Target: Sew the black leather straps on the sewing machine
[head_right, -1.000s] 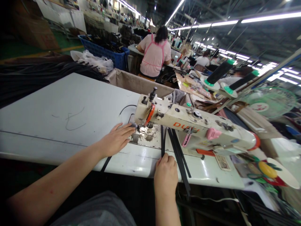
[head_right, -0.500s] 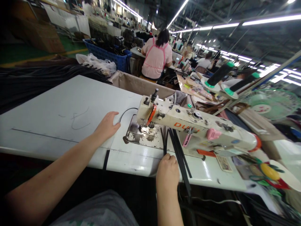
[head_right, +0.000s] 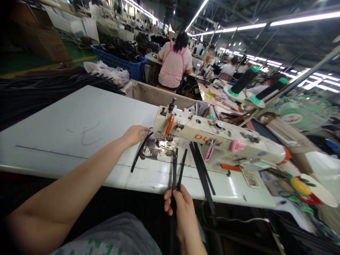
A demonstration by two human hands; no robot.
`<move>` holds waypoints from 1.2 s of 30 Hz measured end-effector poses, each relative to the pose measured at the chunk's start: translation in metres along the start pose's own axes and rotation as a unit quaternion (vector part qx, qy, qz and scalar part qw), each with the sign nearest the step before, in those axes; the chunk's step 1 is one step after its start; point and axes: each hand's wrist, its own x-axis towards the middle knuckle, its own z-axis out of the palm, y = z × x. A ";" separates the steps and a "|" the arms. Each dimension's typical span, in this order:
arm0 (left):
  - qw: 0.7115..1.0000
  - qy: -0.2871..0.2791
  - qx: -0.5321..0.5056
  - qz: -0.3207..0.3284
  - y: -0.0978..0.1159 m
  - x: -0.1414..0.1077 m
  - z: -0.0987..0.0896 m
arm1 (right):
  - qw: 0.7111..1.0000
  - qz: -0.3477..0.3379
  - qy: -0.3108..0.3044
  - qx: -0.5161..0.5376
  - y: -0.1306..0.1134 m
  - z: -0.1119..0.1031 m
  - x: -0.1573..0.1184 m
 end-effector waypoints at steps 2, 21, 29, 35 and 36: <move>0.999 -0.024 0.039 0.018 0.008 0.007 0.000 | 0.997 0.043 0.001 0.060 0.006 0.010 -0.013; 0.989 -0.035 0.085 0.120 0.022 0.023 0.025 | 0.993 0.044 -0.018 0.111 0.016 0.076 0.014; 0.991 -0.007 0.081 0.106 0.017 0.024 0.032 | 0.991 0.063 -0.007 0.120 0.012 0.082 0.019; 0.991 0.003 0.099 0.092 0.014 0.027 0.037 | 0.988 0.075 -0.002 0.136 0.011 0.082 0.020; 0.991 0.001 0.099 0.091 0.013 0.027 0.038 | 0.987 0.075 -0.002 0.139 0.011 0.082 0.020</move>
